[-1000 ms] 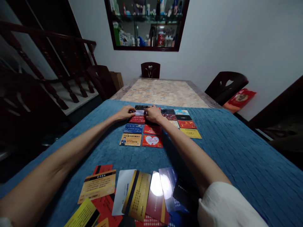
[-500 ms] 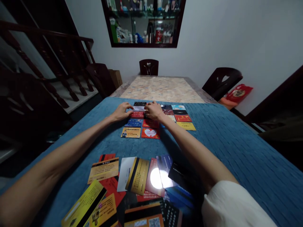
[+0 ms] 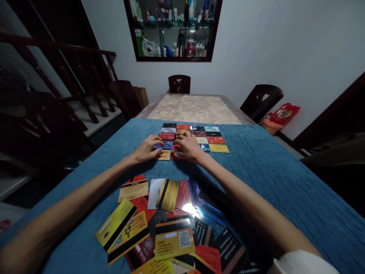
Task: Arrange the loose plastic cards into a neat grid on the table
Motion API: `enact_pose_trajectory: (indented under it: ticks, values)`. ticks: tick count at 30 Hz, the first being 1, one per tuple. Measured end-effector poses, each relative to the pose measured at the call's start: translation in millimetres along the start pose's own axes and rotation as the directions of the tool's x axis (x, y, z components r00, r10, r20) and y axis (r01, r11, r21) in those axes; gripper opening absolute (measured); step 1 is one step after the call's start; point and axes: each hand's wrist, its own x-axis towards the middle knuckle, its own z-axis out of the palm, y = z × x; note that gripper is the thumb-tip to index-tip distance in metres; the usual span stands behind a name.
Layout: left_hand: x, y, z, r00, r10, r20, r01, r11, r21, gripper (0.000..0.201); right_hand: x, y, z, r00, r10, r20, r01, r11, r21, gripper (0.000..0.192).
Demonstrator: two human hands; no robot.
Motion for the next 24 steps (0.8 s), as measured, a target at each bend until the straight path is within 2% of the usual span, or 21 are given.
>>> enact_pose_trajectory:
  ticks: [6, 11, 15, 18, 24]
  values:
    - [-32.6, 33.6, -2.5, 0.999, 0.040, 0.035, -0.038, 0.998, -0.045, 0.018, -37.5, -32.3, -10.6, 0.999, -0.048, 0.008, 0.047, 0.998, 0.031, 0.023]
    - [-51.8, 59.7, -3.8, 0.994, 0.054, 0.097, -0.046, 0.996, -0.082, 0.027, -70.3, -68.8, -22.6, 0.989, -0.106, 0.104, 0.107, 0.994, 0.000, 0.023]
    - [-61.3, 77.7, 0.9, 0.986, 0.103, 0.129, -0.085, 0.987, -0.138, 0.028, -90.2, -90.5, -28.8, 0.974, -0.131, 0.186, 0.132, 0.991, 0.005, 0.037]
    - [-65.4, 86.0, 5.1, 0.980, 0.128, 0.153, -0.101, 0.980, -0.172, 0.025, -98.5, -99.7, -30.5, 0.965, -0.119, 0.233, 0.116, 0.993, 0.024, 0.048]
    - [-69.4, 85.6, 10.4, 0.977, 0.115, 0.182, -0.078, 0.977, -0.199, 0.027, -102.6, -107.9, -28.9, 0.956, -0.126, 0.266, 0.129, 0.992, 0.007, 0.049]
